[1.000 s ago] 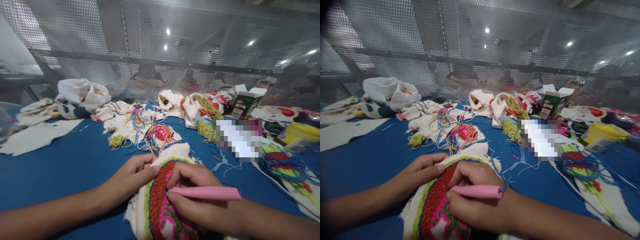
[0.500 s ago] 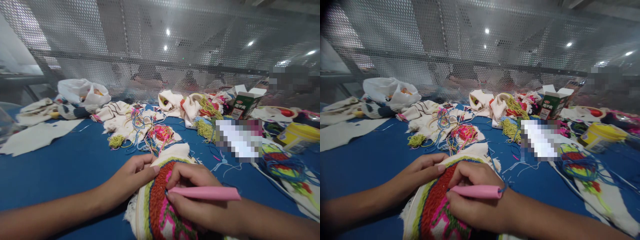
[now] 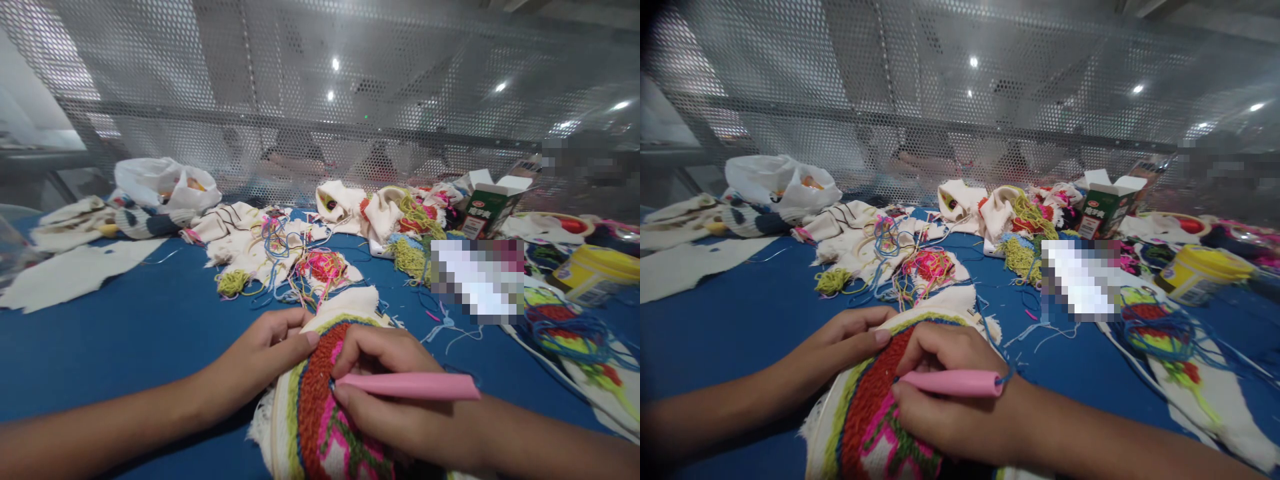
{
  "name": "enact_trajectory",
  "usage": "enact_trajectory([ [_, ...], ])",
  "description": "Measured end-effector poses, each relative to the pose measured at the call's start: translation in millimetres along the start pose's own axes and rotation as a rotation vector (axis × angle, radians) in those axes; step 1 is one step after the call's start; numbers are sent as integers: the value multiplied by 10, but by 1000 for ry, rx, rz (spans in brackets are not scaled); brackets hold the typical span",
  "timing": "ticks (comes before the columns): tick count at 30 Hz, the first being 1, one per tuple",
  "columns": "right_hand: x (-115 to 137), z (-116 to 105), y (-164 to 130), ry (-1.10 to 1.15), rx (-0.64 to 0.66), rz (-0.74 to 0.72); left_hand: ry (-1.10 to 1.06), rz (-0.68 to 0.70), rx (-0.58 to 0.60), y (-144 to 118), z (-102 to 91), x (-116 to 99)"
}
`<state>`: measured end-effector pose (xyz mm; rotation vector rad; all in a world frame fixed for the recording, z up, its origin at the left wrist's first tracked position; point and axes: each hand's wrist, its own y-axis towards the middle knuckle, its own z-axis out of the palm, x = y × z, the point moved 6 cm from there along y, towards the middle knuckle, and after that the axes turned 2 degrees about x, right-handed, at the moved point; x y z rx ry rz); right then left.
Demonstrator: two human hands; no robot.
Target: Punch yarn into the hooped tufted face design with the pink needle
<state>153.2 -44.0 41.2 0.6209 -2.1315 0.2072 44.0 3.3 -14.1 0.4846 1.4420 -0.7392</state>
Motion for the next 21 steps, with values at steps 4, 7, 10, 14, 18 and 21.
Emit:
enact_trajectory([
  [4,10,-6,1,-3,0,-8,11,-10,-7,-4,2,-4],
  [7,-5,0,3,9,11,-2,-2,-7,-2,-9,6,-5],
  [10,-20,5,0,20,10,-11,-14,-9,6,-12,10,1],
  [14,-42,13,-7,30,9,-7,0,-14,-4,-8,12,-10],
  [18,-40,13,-4,27,21,-3,8,-26,-6,5,24,-34],
  [21,-48,14,6,26,33,31,6,-41,6,8,34,-35],
])
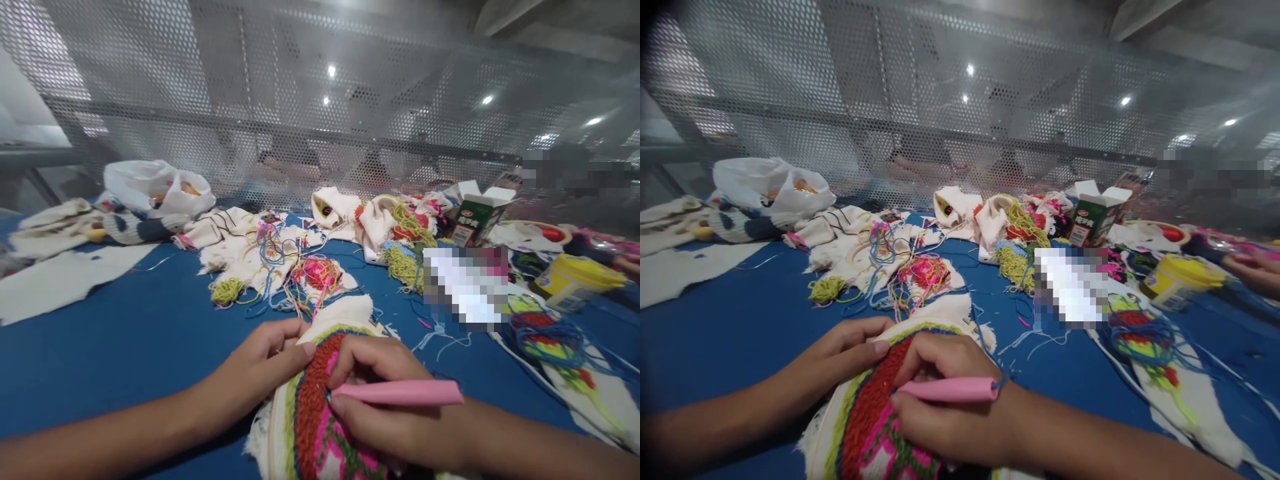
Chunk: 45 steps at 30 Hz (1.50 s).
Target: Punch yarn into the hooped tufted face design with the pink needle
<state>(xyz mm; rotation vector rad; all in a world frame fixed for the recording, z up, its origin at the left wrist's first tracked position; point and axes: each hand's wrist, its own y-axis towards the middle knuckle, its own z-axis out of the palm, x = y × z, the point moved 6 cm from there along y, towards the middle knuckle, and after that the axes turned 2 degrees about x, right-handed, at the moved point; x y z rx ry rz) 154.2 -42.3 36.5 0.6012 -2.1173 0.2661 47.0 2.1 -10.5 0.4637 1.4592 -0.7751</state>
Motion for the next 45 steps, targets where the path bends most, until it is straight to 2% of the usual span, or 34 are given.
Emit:
enact_trajectory([
  [4,-13,6,9,1,17,46,12,21,-1,4,-14,17],
  [18,-4,-37,4,-27,-12,12,101,43,-70,28,-41,-31],
  [26,-54,-9,-17,13,-1,6,70,97,-3,-4,-3,-80],
  [31,-125,-22,-40,187,-11,131,53,44,13,-48,17,-100],
  [34,-116,-78,-36,220,-59,105,42,9,-13,-47,0,-74],
  [45,-175,-141,-25,371,-170,92,-15,-27,14,-29,13,-35],
])
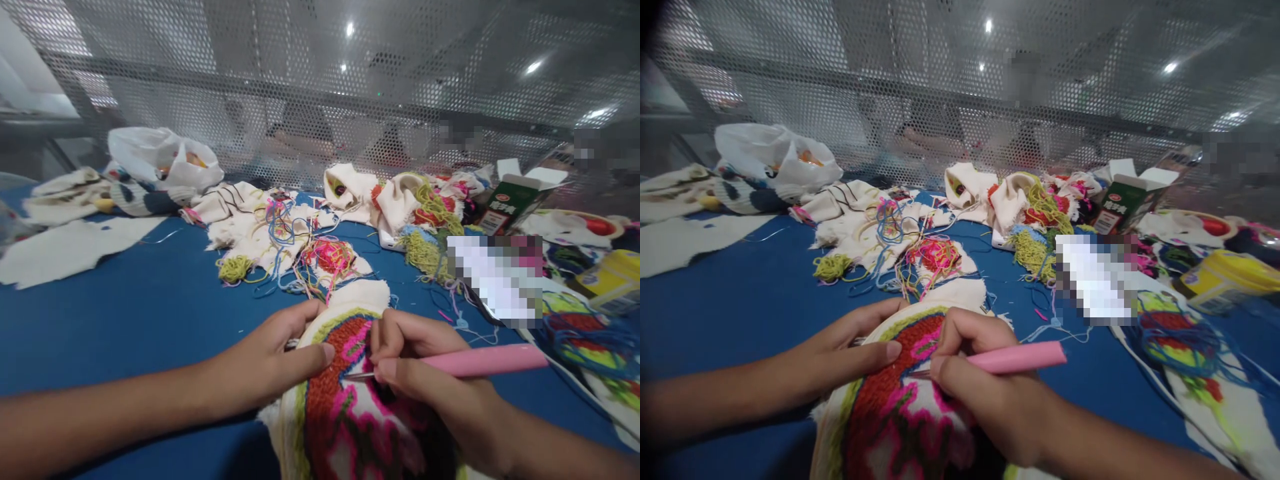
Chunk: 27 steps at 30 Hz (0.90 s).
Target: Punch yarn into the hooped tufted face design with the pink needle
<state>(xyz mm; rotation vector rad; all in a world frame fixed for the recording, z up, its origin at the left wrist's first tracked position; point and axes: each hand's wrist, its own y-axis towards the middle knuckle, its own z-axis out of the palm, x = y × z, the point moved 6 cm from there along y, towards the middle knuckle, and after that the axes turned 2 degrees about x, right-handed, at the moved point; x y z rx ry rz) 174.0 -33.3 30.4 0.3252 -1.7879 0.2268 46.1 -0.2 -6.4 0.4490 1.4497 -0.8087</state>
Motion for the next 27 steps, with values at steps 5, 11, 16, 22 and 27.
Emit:
enact_trajectory([
  [5,-69,-20,11,142,-27,56,37,1,-30,1,-25,20],
  [11,-121,-25,4,257,-40,67,-34,-19,38,-1,12,29],
  [16,-106,-54,10,255,-66,17,49,-34,24,-25,-9,23],
  [22,-78,-36,-3,184,-35,-5,49,-29,33,-32,-9,22],
  [27,-30,0,-27,1,-7,10,100,10,25,-21,-7,-3],
])
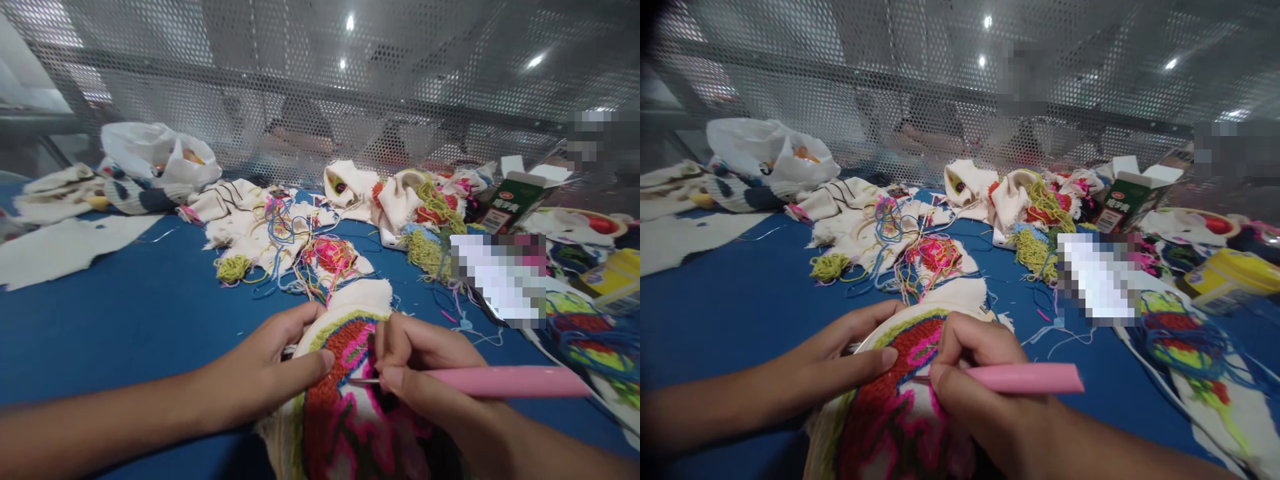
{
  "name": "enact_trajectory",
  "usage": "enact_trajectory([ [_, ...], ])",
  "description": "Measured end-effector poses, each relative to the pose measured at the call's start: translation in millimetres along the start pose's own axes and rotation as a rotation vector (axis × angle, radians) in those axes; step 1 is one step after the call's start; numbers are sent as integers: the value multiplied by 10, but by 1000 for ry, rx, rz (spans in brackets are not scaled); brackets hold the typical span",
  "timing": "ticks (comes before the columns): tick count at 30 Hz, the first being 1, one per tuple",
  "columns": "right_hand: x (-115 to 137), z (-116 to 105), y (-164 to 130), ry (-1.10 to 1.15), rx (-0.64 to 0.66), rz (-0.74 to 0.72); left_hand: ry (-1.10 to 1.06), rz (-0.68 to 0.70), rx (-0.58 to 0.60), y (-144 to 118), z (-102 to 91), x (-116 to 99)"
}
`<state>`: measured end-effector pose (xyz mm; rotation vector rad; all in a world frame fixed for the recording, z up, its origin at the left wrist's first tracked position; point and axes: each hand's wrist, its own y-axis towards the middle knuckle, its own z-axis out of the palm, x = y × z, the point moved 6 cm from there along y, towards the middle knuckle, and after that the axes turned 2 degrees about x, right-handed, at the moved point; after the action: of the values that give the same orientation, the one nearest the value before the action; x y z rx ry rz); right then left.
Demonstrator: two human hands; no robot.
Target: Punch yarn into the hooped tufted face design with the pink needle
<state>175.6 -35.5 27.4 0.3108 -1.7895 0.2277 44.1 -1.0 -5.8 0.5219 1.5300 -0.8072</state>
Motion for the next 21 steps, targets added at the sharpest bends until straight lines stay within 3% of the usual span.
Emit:
enact_trajectory([
  [4,-1,-12,17,58,-20,-13,71,13,-19,-13,7,-31],
  [7,-52,-25,46,163,-33,1,324,44,-103,-29,-39,-74],
  [12,-189,-44,67,258,-75,103,811,328,-261,-81,-67,-250],
  [15,-225,-45,75,262,-81,135,894,467,-221,-116,19,-295],
  [21,-230,-39,112,285,-88,149,861,508,-141,-133,120,-306],
])
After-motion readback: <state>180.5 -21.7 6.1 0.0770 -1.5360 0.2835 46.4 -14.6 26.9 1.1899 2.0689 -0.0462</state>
